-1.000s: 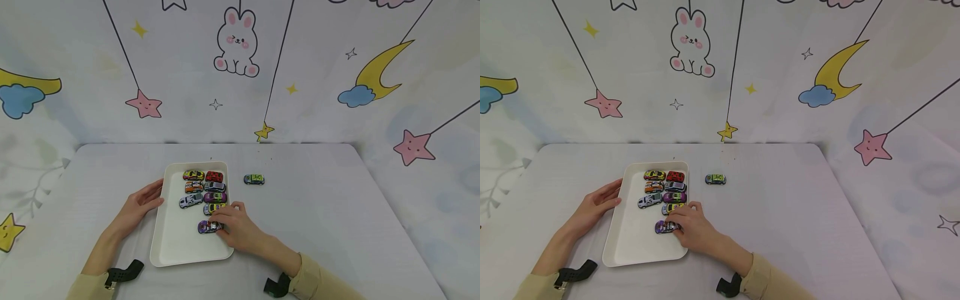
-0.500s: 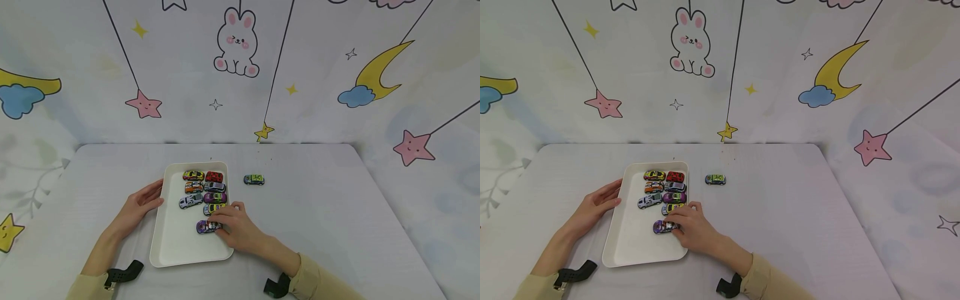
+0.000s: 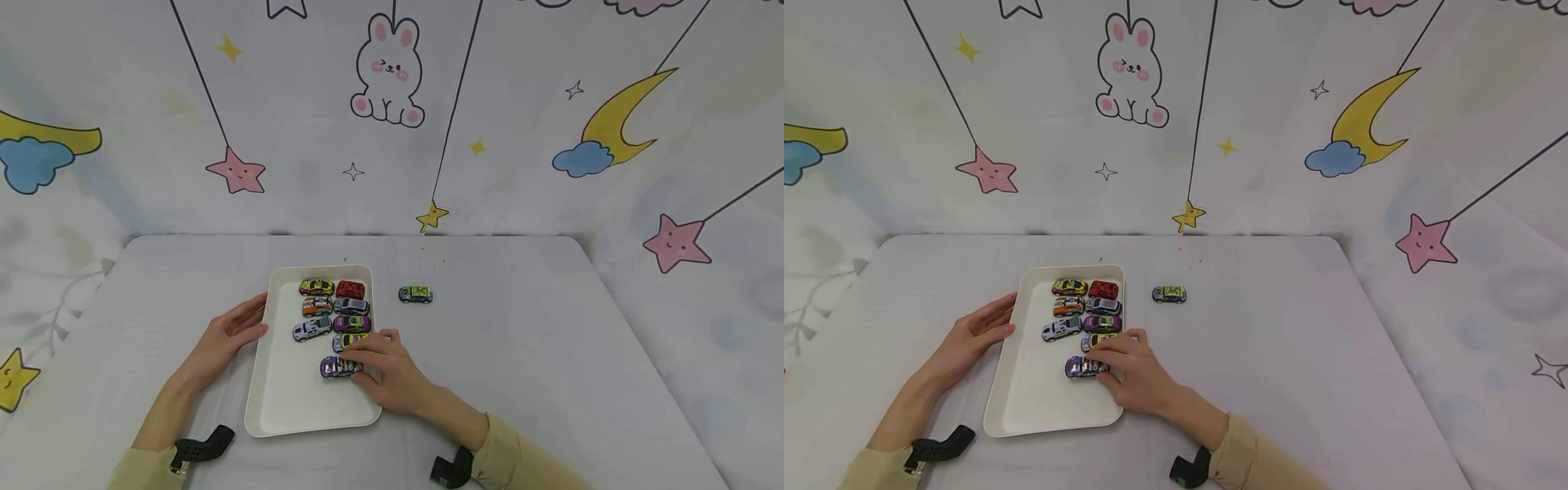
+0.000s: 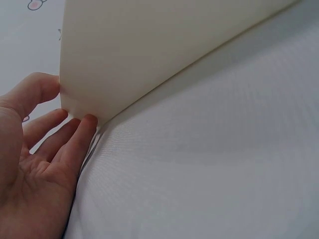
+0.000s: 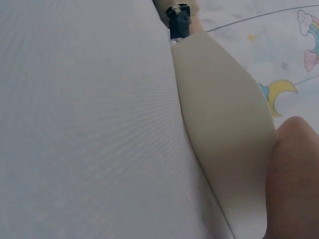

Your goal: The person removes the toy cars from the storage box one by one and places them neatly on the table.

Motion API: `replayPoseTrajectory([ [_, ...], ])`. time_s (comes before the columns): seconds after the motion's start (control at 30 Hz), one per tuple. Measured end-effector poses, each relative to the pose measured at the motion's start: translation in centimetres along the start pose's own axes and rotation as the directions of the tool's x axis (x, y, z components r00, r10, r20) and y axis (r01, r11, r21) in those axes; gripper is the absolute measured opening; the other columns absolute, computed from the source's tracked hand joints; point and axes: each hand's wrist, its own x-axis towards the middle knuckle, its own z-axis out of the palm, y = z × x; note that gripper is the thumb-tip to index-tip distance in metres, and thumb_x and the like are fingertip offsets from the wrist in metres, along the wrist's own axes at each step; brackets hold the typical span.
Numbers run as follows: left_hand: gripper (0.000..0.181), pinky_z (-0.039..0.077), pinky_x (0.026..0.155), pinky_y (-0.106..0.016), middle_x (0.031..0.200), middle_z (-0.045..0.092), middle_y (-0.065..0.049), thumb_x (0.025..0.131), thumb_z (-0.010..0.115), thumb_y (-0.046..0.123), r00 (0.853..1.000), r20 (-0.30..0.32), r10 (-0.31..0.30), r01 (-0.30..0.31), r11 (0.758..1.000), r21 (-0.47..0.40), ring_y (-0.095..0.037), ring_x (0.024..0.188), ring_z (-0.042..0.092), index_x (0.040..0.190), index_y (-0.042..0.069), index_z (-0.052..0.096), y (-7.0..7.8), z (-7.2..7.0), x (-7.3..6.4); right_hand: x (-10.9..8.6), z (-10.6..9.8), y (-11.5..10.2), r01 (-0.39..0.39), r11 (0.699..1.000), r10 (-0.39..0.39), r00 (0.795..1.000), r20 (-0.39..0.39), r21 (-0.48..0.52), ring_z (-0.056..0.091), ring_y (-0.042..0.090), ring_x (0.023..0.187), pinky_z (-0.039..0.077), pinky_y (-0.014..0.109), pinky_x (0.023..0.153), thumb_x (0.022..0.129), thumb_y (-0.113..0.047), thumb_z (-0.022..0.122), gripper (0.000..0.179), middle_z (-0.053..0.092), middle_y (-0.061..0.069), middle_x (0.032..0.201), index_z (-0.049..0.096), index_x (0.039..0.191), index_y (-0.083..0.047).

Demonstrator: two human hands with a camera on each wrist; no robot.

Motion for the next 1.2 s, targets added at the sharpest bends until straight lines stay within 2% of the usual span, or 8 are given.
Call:
replayPoseTrajectory([
  [0.2,0.068,0.04,0.101,-0.007,0.163,0.028,-0.017,0.099,0.065,0.02,1.0,-0.003,0.007,-0.007,1.0,0.001,0.003,0.14,0.038,0.156,0.006,0.031,0.0,0.0,-0.1,-0.1,0.2,0.4,0.08,0.997,-0.08,0.994,-0.077,-0.007,0.064,0.014,0.105,0.042,0.034,0.091,0.079,-0.008,0.08,0.035,0.072,0.001,0.114,0.074,0.113,-0.011],
  [0.4,0.068,0.04,0.101,-0.008,0.163,0.028,-0.017,0.099,0.064,0.02,1.0,-0.001,0.007,-0.007,1.0,-0.005,0.0,0.141,0.037,0.156,0.005,0.031,-0.1,0.0,-0.1,0.0,0.1,0.6,0.145,0.989,-0.148,0.978,-0.146,-0.031,0.065,0.017,0.104,0.047,0.034,0.09,0.082,-0.006,0.077,0.035,0.071,0.006,0.114,0.072,0.116,-0.006],
  [0.6,0.067,0.04,0.101,-0.007,0.162,0.028,-0.019,0.099,0.064,0.019,1.0,-0.008,0.02,-0.02,1.0,0.004,0.004,0.138,0.038,0.156,0.005,0.031,-0.2,-0.2,-0.1,0.2,-0.2,0.8,0.158,0.987,-0.162,0.965,-0.209,-0.032,0.062,0.022,0.108,0.052,0.033,0.093,0.087,-0.002,0.072,0.036,0.067,0.01,0.12,0.068,0.123,-0.001],
  [0.77,0.067,0.041,0.1,-0.007,0.162,0.028,-0.018,0.1,0.064,0.019,1.0,-0.008,0.022,-0.022,1.0,0.006,0.005,0.137,0.039,0.156,0.005,0.031,-0.2,-0.3,-0.1,0.1,-0.8,1.6,0.121,0.991,-0.134,0.943,-0.306,-0.062,0.062,0.025,0.108,0.054,0.034,0.092,0.087,0.003,0.07,0.036,0.067,0.013,0.12,0.067,0.123,0.001],
  [0.9,0.067,0.041,0.1,-0.007,0.162,0.029,-0.018,0.099,0.064,0.02,1.0,-0.011,0.02,-0.02,1.0,0.018,-0.002,0.141,0.038,0.156,0.006,0.032,-0.2,-0.3,-0.1,-0.4,-1.7,3.0,0.079,0.995,-0.097,0.923,-0.374,-0.062,0.062,0.027,0.107,0.052,0.032,0.094,0.085,0.006,0.069,0.036,0.068,0.015,0.118,0.068,0.12,0.003],
  [1.0,0.067,0.041,0.1,-0.007,0.162,0.029,-0.018,0.1,0.064,0.021,1.0,-0.013,0.02,-0.02,1.0,0.024,-0.007,0.143,0.037,0.156,0.006,0.032,-0.2,-0.2,0.0,-1.1,-2.5,4.3,0.035,0.998,-0.055,0.916,-0.397,-0.057,0.062,0.029,0.107,0.05,0.03,0.098,0.083,0.009,0.07,0.037,0.068,0.015,0.118,0.068,0.12,0.004],
  [1.2,0.068,0.041,0.101,-0.008,0.163,0.028,-0.018,0.1,0.064,0.02,1.0,-0.001,0.019,-0.019,1.0,-0.003,-0.009,0.145,0.036,0.156,0.005,0.031,-0.1,0.0,0.1,-2.8,-3.5,6.2,-0.156,0.985,0.113,0.904,-0.413,-0.07,0.061,0.028,0.109,0.049,0.029,0.099,0.08,0.015,0.071,0.041,0.068,0.012,0.118,0.07,0.119,0.0],
])
